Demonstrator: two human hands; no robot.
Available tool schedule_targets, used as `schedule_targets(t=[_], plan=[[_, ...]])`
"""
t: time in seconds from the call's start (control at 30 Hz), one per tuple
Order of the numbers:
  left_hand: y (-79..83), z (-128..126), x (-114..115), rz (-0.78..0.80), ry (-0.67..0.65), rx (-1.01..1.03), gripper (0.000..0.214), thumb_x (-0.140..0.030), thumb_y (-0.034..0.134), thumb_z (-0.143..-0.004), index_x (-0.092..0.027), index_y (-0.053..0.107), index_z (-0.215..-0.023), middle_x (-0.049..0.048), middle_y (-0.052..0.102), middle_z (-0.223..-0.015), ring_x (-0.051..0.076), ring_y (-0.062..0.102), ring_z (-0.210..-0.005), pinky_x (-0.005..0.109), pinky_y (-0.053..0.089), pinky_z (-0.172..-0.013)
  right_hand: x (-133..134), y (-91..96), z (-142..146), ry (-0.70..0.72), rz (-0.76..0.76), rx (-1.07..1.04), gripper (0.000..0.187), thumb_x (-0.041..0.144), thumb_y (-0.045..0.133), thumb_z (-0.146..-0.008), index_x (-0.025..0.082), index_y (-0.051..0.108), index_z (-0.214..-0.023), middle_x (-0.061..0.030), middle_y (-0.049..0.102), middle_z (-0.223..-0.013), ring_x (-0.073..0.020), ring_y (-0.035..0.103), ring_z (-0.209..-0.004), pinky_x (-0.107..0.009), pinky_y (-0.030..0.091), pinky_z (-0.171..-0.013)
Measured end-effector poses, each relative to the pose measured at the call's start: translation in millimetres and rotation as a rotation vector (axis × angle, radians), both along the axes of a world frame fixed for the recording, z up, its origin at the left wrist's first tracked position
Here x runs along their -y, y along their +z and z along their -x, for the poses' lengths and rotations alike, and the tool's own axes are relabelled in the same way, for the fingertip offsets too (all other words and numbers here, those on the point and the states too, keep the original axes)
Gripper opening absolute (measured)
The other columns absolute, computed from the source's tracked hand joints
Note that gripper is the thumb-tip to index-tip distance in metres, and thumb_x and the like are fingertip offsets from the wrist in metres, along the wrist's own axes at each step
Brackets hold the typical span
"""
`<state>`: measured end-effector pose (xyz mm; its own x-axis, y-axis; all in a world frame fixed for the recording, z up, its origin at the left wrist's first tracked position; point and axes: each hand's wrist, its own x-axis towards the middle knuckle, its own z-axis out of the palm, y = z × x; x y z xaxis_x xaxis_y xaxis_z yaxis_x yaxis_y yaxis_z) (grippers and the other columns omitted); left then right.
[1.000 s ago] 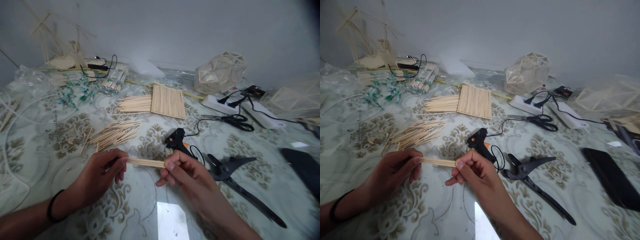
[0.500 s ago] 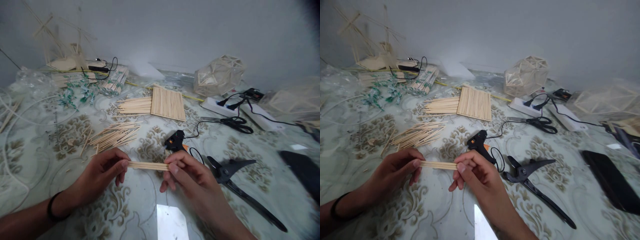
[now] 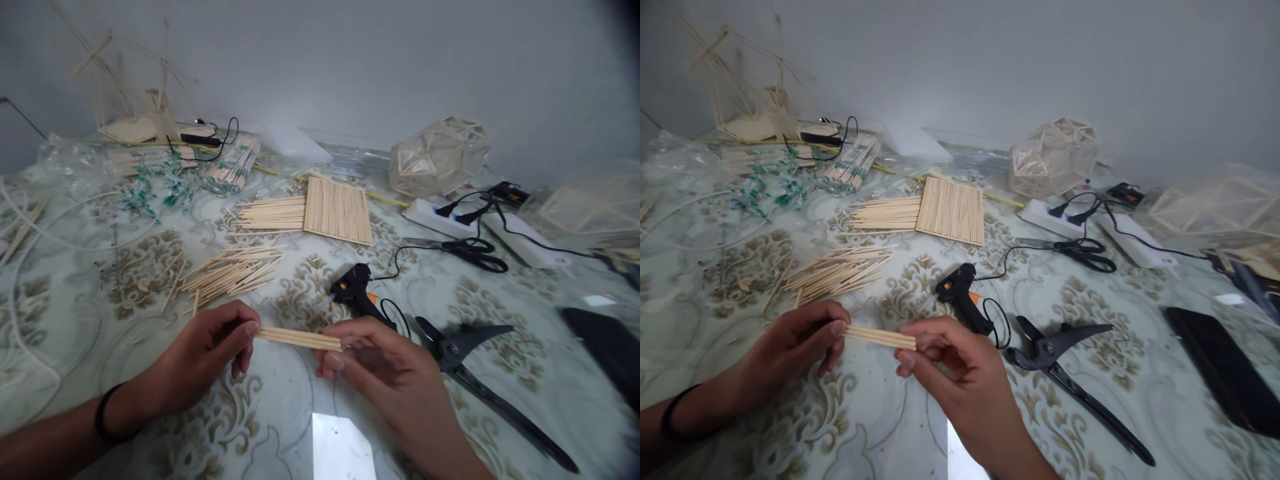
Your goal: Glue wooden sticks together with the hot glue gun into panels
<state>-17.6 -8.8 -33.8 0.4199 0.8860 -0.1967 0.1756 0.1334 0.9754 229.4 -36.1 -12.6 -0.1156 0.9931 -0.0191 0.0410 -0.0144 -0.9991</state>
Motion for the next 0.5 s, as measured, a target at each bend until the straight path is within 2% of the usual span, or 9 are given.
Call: schedule_targets(t=[0.27,0.5], plan=[[-0.3,-0.8,1.2,0.057,-0.038,0.105,0.035,-0.046,0.052,-0.104,-0.019,0.055,-0.083,-0.0026,0.061,-0.066,0.011,0.057,-0.056,0.023,0.047,-0.056,3.2,-0.2,-0.4,-0.035,-0.072,0.081,0.005,0.024,0.081,-0.084,0.029,0.079,-0.085,0.0021,0.079,-0.065,-0.0183,0.078,-0.061,-0.025,0.065,-0.062],[-0.9,0.0,2.1,0.066,-0.055,0.109,0.033,-0.046,0.051,-0.105,-0.019,0.055,-0.085,-0.003,0.062,-0.067,0.011,0.058,-0.058,0.024,0.047,-0.058,3.9,1.1,-0.1,-0.012,-0.125,0.049,0.01,0.021,0.081,-0.084,0.03,0.08,-0.088,0.0018,0.08,-0.066,-0.0187,0.078,-0.06,-0.024,0.064,-0.058]])
